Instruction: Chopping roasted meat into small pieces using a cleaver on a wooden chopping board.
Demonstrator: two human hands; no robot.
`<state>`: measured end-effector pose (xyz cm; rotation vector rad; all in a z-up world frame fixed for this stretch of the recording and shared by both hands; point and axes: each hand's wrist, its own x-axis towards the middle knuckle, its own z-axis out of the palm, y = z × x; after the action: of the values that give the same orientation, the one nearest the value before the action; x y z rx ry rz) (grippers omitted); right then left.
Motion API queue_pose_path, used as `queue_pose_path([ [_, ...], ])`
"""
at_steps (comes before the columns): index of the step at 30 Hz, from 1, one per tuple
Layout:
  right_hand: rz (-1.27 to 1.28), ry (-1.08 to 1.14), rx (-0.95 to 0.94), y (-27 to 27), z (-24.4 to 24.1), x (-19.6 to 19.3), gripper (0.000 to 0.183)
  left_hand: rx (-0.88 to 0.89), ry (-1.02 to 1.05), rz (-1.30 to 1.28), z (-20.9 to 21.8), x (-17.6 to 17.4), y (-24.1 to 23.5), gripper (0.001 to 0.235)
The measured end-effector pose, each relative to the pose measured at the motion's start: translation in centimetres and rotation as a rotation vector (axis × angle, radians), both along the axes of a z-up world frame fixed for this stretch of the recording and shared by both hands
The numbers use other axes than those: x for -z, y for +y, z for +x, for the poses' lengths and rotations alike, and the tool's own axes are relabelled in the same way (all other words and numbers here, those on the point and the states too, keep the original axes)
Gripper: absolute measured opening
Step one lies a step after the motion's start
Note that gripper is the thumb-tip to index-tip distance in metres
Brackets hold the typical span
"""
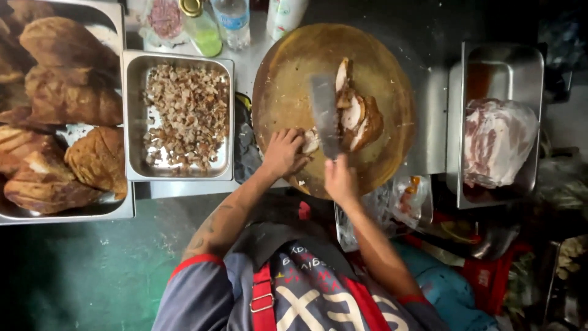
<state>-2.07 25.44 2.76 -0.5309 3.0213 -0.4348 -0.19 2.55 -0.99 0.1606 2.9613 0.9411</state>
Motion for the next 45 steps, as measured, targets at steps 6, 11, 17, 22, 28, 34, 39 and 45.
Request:
queue_pose_path([
  [6, 0.059, -0.306, -0.021, -0.2, -1.3, -0.3, 0.033, -0.002, -0.016, 0.015, 0.5, 1.4, -0.4, 0.05],
  [11, -0.021, -0.171, 0.036, -0.4, -0.5, -2.9, 0.039, -0.052, 0.052, 0.057, 1.4, 0.4, -0.5, 0.045],
  [17, 0.048, -0.314, -0.054, -1.5, -1.3, -1.3, 0.033, -0.133, 0.05, 0.088, 1.3, 1.5, -0.2, 0.034],
  [22, -0.067, -0.233, -0.032, -0.8, -1.8, -3.7, 0.035, -0.165, 0.104, 0.122, 1.4, 0.7, -0.5, 0.043],
  [28, 0.022, -0.176, -0.143, -0.9, 0.1, 0.5, 0.036, -0.135, 0.142, 0.128, 1.9, 3.1, -0.2, 0.032],
  [34, 0.013, -0.241, -0.052, -1.7, -0.4, -3.0, 0.04, -0.102, 0.167, 0.151, 2.3, 1.5, -1.1, 0.028],
  [39, 0.028, -0.271, -0.09, -2.3, 0.2, -1.5, 0.033, -0.11, 0.245, 0.147, 2.2, 2.0, -1.1, 0.016],
  [45, -0.055, -0.236, -0.098, -1.5, 0.0, -2.1, 0.037, -0.083, 0.323, 0.115, 3.1, 1.6, -1.2, 0.013],
])
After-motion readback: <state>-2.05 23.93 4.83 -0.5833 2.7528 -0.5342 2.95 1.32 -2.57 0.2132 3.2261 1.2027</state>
